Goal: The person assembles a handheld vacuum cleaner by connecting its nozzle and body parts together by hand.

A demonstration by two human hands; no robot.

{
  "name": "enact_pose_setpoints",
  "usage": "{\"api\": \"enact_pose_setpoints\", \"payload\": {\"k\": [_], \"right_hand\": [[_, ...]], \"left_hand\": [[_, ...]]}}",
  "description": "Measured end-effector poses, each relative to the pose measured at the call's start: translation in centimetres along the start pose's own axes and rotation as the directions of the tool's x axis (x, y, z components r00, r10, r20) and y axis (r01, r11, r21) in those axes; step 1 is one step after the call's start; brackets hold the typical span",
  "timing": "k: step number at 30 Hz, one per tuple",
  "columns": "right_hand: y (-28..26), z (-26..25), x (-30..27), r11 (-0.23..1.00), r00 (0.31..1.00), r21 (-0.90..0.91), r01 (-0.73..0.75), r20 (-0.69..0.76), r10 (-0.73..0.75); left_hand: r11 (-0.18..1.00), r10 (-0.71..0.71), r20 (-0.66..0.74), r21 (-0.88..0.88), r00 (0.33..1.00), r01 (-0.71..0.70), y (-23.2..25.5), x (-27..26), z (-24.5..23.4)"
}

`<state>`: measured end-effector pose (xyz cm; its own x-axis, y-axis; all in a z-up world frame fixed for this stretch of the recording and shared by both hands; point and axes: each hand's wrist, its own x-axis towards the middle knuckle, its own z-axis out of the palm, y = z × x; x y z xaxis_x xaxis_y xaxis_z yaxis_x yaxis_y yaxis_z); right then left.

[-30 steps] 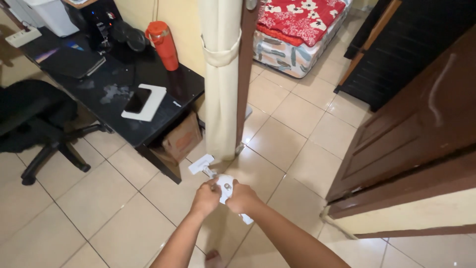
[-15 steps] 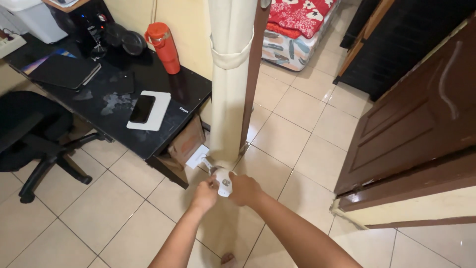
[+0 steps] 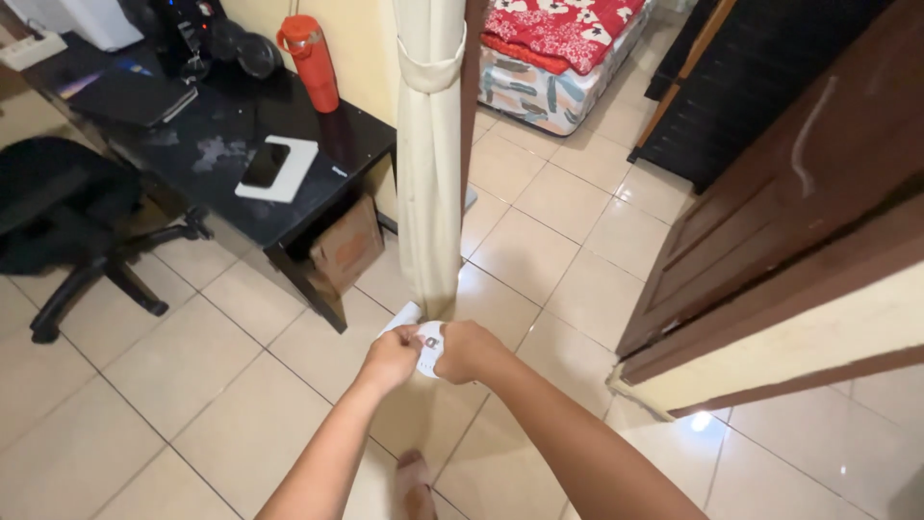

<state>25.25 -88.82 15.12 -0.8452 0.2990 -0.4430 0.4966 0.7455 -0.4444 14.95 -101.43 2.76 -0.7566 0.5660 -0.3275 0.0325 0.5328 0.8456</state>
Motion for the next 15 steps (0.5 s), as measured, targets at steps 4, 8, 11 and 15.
{"api": "enact_pose_setpoints", "payload": {"k": [4, 8, 11, 15], "right_hand": [[1.1, 1.8, -5.5, 1.000, 1.000, -0.008, 0.015, 0.019, -0.014], [0.8, 4.1, -9.1, 0.994, 0.993, -0.031, 0.107, 0.042, -0.106], [-0.9, 5.9, -10.9, 0.978, 0.978, -0.076, 0.196, 0.083, -0.190], [-4.6, 7.7, -12.0, 0.948, 0.955, -0.168, 0.272, 0.173, -0.243]], "left_hand": [[0.991, -0.066, -0.053, 0.114, 0.996, 0.072, 0.9, -5.8, 2.1], [0.972, -0.167, -0.118, 0.145, 0.979, 0.184, 0.3, -10.7, 2.5], [0.967, -0.210, -0.161, 0.115, 0.964, 0.229, -1.7, -13.8, 1.4], [0.964, -0.218, -0.220, 0.106, 0.951, 0.245, -5.0, -16.3, -1.1]]}}
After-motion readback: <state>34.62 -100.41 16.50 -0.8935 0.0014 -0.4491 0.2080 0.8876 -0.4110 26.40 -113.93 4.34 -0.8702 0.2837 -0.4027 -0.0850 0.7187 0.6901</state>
